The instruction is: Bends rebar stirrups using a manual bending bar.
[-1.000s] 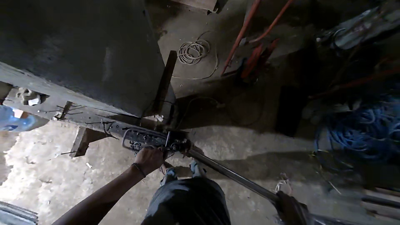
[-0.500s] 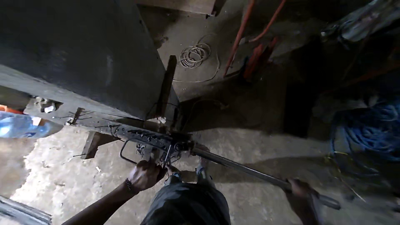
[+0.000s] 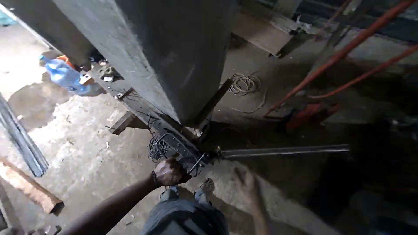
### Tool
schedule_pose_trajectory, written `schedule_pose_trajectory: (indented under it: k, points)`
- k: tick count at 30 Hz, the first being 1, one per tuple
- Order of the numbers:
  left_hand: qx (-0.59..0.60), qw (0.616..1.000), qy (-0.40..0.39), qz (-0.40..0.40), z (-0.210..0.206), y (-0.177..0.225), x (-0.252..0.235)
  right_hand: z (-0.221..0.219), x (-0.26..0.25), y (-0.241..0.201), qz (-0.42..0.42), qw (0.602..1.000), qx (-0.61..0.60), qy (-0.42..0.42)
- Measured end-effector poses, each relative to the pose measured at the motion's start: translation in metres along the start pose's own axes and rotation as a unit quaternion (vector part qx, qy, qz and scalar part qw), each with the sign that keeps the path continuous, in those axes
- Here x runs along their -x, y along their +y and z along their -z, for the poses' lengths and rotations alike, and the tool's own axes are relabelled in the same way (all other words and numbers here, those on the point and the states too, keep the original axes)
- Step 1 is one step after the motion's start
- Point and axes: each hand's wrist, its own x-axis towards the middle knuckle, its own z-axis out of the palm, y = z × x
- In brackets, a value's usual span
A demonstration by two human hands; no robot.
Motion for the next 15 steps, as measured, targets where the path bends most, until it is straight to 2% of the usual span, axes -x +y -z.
schedule_pose_trajectory:
  k: [2, 3, 5, 9, 12, 15]
  points:
    - [0.001, 1.000, -0.003, -0.005, -0.007, -0.006, 0.000, -0.043, 0.005, -0.016, -0.018, 0.982, -0.137, -0.127]
    - [0.005, 1.000, -0.004, -0.013, -0.012, -0.011, 0.002, -0.061, 0.003, -0.020, -0.016, 0.973, -0.180, -0.142]
    - [0.027, 0.999, -0.002, -0.029, -0.022, -0.020, 0.007, -0.090, -0.005, -0.026, -0.009, 0.973, -0.199, -0.120]
    - [0.076, 0.996, 0.005, -0.045, -0.033, -0.034, 0.010, -0.123, -0.019, -0.035, 0.025, 0.995, -0.089, -0.036]
    - [0.097, 0.994, -0.022, -0.031, -0.032, -0.031, 0.005, -0.128, -0.017, -0.042, 0.040, 0.998, -0.026, 0.032]
    - [0.109, 0.992, -0.056, -0.013, -0.030, -0.025, 0.001, -0.123, -0.016, -0.049, 0.018, 0.999, 0.002, 0.049]
